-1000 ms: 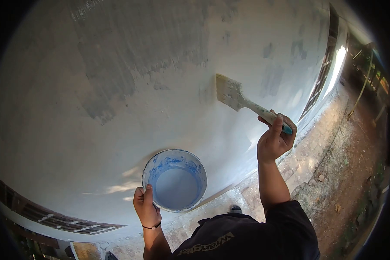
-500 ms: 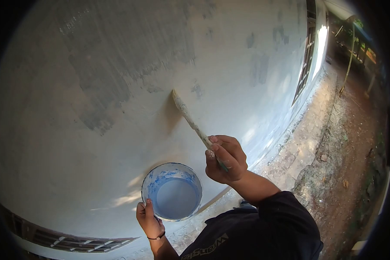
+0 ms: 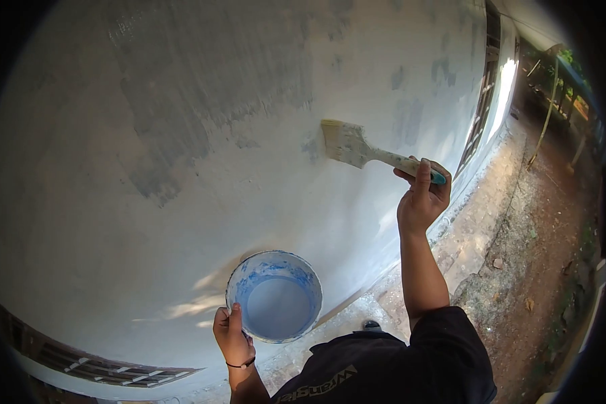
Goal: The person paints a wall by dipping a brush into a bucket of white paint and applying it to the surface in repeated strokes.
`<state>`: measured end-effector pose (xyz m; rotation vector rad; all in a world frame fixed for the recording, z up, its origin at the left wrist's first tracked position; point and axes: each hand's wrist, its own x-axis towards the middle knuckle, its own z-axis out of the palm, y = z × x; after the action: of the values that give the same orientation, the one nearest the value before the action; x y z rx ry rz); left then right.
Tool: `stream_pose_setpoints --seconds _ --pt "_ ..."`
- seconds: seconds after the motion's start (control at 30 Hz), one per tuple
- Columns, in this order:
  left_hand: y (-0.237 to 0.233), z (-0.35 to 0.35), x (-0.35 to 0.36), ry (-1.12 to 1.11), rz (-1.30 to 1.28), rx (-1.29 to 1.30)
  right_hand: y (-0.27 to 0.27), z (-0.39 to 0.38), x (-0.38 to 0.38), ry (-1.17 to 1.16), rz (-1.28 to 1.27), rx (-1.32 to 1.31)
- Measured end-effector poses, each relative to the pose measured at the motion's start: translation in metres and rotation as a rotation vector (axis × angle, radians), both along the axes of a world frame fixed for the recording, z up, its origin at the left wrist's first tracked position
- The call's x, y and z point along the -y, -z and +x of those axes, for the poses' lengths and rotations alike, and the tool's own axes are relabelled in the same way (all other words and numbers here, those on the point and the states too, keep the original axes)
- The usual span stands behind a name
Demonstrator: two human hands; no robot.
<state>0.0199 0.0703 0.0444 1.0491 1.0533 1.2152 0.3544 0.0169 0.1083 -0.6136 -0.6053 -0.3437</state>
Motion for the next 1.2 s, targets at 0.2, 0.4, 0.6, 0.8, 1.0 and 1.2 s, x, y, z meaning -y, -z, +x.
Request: stream_pose_setpoints --seconds 0.2,0.4,0.6,0.8,1.0,1.2 --pt "0.000 0.002 0.006 -0.030 0.002 -0.009 0.014 -0.052 -0.015 0.532 -0.141 0.544" --pt "-0.005 0.015 0.018 -0.068 0.011 0.012 0.014 -0.092 -0.002 0.389 -0.231 0.867" --pt "-0.016 0.017 0.024 -0.026 0.035 0.060 -0.009 -0.062 0.050 -0.367 -0.188 0.391" --pt "-0.025 0.032 0.027 0.069 0.183 0.149 -0.037 -0.034 0.067 -0.678 -0.452 0.720" --pt "-0.029 0.037 0.041 0.103 0.251 0.097 -0.036 -0.053 0.041 -0.807 -0.797 1.003" --pt "-0.024 0.035 0.048 0.061 0.301 -0.017 -0.017 -0.080 0.024 -0.787 -0.871 1.202"
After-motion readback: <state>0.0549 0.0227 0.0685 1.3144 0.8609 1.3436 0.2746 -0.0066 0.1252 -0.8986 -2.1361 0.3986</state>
